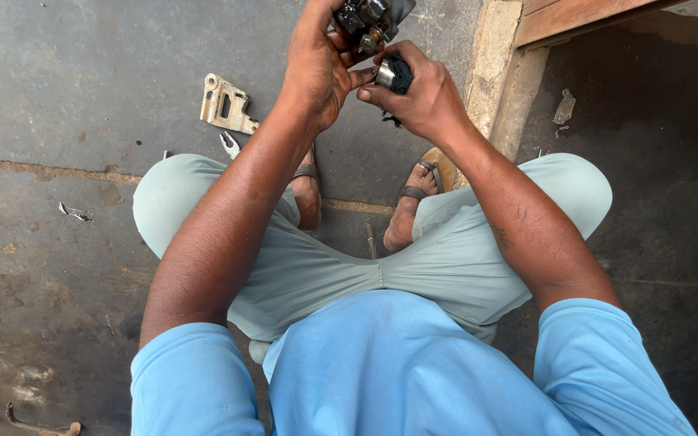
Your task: The person removes internal components from a motorcycle brake caliper using a screwdriver and cleans the parts with a cloth.
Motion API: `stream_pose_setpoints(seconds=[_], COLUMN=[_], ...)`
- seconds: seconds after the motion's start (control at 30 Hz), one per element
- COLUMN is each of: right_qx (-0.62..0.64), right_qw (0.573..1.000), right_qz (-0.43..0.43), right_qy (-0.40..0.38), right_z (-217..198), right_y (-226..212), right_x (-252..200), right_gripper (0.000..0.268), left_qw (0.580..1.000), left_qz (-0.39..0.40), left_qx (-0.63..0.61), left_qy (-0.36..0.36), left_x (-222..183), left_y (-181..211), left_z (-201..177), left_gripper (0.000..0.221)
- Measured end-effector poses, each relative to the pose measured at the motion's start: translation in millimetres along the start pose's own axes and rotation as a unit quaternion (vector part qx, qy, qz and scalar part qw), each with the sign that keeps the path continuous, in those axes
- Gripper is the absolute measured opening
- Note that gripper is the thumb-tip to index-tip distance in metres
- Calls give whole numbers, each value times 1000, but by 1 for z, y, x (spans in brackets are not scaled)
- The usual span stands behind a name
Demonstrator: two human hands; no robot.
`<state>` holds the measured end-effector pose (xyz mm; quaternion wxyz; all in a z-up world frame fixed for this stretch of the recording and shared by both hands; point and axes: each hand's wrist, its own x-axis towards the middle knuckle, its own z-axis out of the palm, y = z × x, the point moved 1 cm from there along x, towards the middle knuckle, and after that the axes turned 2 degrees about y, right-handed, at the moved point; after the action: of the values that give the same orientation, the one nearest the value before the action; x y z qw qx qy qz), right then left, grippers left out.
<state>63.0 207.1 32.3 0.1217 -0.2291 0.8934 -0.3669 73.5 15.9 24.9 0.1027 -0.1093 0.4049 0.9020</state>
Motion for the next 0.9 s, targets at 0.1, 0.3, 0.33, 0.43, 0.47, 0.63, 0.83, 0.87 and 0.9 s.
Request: stream_pose_setpoints(seconds=[0.1, 0.3, 0.33, 0.43, 0.47, 0.63, 0.83, 0.87, 0.9], right_qx=[0, 167, 218, 355, 398, 508, 501, 498, 494], right_qw=[998, 983, 971, 918, 894, 843, 855, 856, 858], right_qz=[57, 65, 84, 161, 188, 149, 123, 122, 123], right_qy=[-22, 45, 46, 68, 77, 90, 59, 59, 66], right_z=[2, 13, 15, 8, 4, -25, -29, -27, -25], right_y=[16, 50, 54, 62, 62, 46, 28, 28, 29], right_x=[2, 1, 2, 5, 6, 2, 1, 0, -1], right_gripper=[42, 73, 72, 66, 64, 46, 39, 39, 39], left_qw=[1000, 999, 999, 1000, 1000, 998, 997, 997, 997], left_qz=[-21, -25, -27, 8, 15, 42, 47, 47, 47], left_qx=[0, 19, 16, 26, 24, 12, 18, 12, 6], left_qy=[1, -5, -9, -6, 3, 36, 66, 62, 57], left_x=[-1, -3, -1, 5, 5, 11, 11, 10, 10], left_y=[-1, -6, -7, -12, -15, -24, -27, -26, -25], left_z=[2, 3, 1, -7, -11, -27, -29, -28, -28], left_gripper=[66, 67, 68, 70, 72, 77, 75, 76, 76])
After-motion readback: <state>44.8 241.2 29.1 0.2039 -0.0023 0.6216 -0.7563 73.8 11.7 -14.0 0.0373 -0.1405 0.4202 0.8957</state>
